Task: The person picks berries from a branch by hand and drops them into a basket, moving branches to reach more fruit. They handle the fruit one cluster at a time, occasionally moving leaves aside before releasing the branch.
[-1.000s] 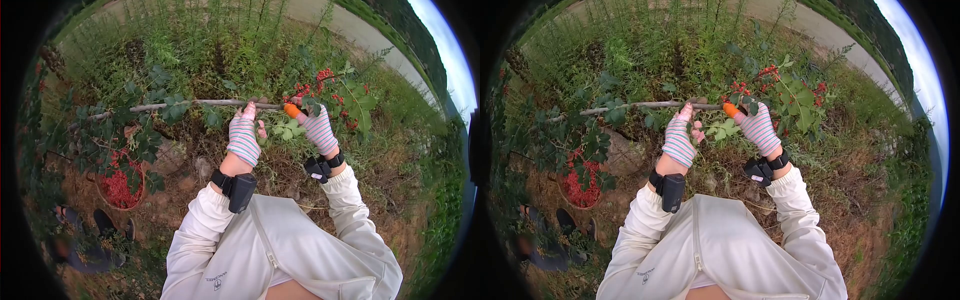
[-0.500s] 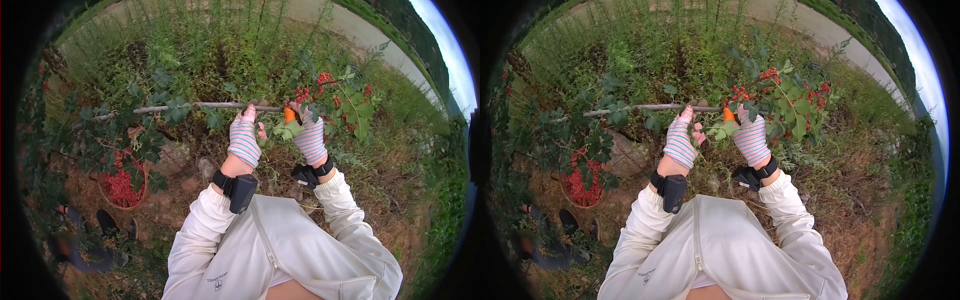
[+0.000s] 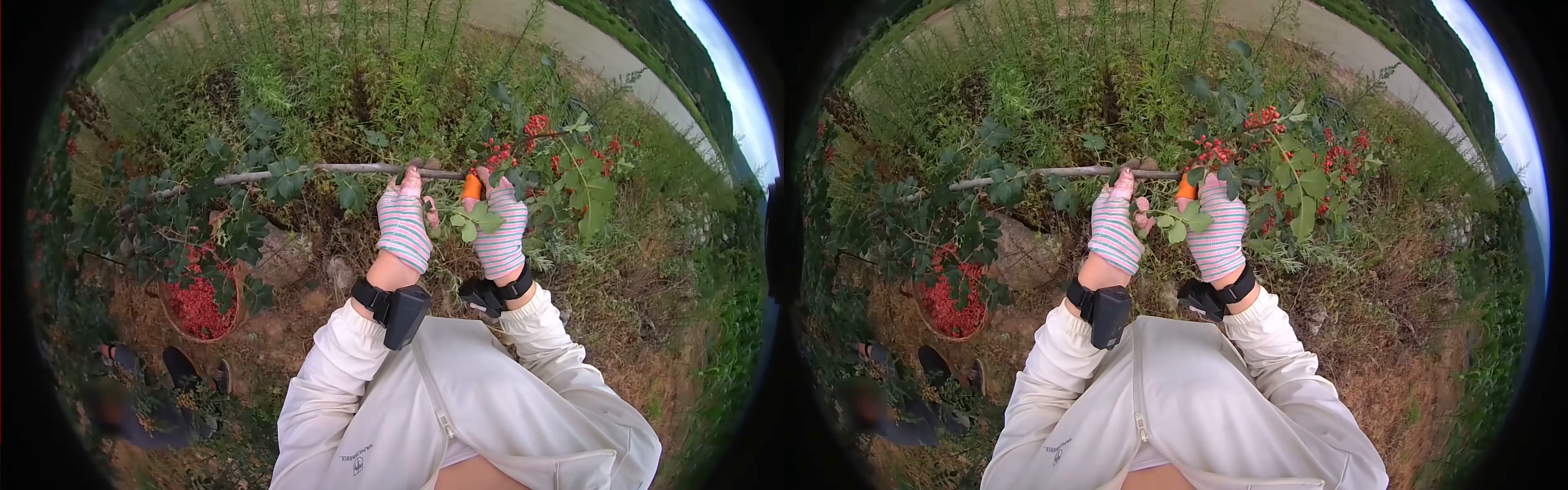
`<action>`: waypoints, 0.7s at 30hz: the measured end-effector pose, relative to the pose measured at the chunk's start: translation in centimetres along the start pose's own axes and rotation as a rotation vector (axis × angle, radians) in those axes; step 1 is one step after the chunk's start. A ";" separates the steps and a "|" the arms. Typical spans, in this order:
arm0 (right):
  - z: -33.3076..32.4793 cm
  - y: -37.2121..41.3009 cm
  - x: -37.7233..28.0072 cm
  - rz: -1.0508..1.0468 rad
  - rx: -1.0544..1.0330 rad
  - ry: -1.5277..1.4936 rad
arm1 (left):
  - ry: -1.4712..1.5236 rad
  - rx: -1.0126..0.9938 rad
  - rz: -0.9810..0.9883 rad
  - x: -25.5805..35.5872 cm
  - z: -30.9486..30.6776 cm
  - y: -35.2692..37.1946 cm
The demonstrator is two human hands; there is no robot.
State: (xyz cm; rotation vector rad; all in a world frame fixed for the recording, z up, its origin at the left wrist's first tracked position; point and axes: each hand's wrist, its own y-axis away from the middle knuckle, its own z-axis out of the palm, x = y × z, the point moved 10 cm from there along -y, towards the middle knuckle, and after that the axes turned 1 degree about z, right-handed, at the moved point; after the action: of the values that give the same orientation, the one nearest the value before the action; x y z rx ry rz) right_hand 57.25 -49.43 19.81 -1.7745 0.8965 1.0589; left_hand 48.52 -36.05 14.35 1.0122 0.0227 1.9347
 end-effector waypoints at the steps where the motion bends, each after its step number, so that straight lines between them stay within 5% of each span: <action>1: -0.4 -0.4 -3.2 -0.243 0.051 0.211 | -0.046 0.039 -0.023 -0.1 -0.3 0.0; 2: -0.2 -0.2 -6.1 -0.486 0.100 0.423 | -0.046 0.037 -0.025 0.1 -0.2 -0.1; 3: -0.3 -0.8 -6.0 -0.484 0.101 0.426 | -0.046 0.003 -0.038 0.2 0.3 -0.2; 10: -0.5 -3.6 -3.0 -0.155 -0.020 0.257 | -0.009 -0.044 -0.021 0.3 0.7 -1.6; 15: -0.6 -6.5 0.2 0.114 -0.205 0.311 | 0.021 0.003 -0.038 0.1 0.3 -2.0; 16: -0.2 -6.3 -1.6 0.113 -0.241 0.517 | 0.047 -0.012 -0.035 0.1 0.6 -2.1; 17: 0.5 -6.6 -2.0 -0.106 -0.197 0.558 | 0.045 -0.016 -0.037 0.1 0.5 -2.3; 21: 1.9 -4.1 -6.0 -0.285 -0.017 0.881 | 0.048 -0.058 -0.025 -0.6 0.9 -3.6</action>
State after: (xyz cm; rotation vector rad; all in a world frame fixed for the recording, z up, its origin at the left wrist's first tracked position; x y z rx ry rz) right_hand 58.01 -45.27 26.06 -2.3260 1.0784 0.0567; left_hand 51.82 -34.70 13.13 0.9226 0.0064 1.9257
